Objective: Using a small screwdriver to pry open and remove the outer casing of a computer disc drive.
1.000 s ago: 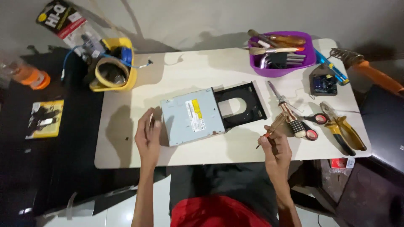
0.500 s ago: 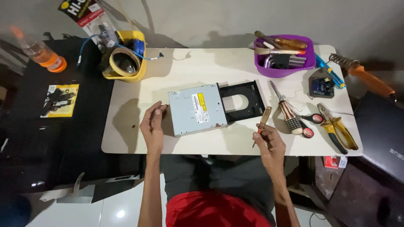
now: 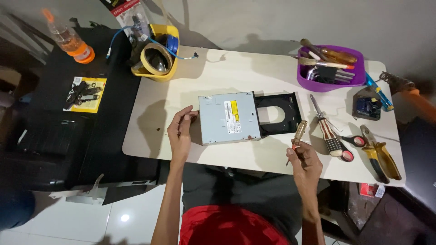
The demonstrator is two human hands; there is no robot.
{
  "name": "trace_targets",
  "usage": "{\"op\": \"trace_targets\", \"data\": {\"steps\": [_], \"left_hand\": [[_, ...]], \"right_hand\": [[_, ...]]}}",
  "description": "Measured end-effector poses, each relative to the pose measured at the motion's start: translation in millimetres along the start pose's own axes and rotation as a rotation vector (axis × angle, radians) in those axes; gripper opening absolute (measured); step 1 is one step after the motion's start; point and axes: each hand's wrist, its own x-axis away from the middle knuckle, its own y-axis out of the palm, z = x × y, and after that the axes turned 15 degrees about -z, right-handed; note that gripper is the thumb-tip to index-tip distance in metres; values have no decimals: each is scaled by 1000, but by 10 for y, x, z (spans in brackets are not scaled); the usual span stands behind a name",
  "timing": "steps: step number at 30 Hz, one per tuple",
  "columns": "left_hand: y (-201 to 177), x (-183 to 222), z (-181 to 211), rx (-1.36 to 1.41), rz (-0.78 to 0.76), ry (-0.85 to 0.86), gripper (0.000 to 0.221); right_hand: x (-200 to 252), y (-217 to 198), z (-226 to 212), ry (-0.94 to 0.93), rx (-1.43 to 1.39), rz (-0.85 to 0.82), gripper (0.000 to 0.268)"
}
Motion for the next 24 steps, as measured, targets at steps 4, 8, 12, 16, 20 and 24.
{"op": "trace_targets", "data": {"steps": [4,8,12,16,20,24], "left_hand": [[-12,-11,-10,-12,3,7,30],[-39,-18,-63,44,-30,60,36],[-39,-35,-38,-68,-15,45,36],[-21,-35,-22,-103,-33,31,36],[23,-52,42,-157,-15,-38,38],[14,-65,2,-169,-14,-62,37]], "right_hand": [[-4,25,-55,5,-28,3,30],[9,7,15,117,30,18,33],[-12,4,-78,149,17,-7,30],[-11,-1,-65,199,-17,6,34],[-30,-15,-141,175,-25,2,26],[-37,-14,-139,168,21,-17,23]]}}
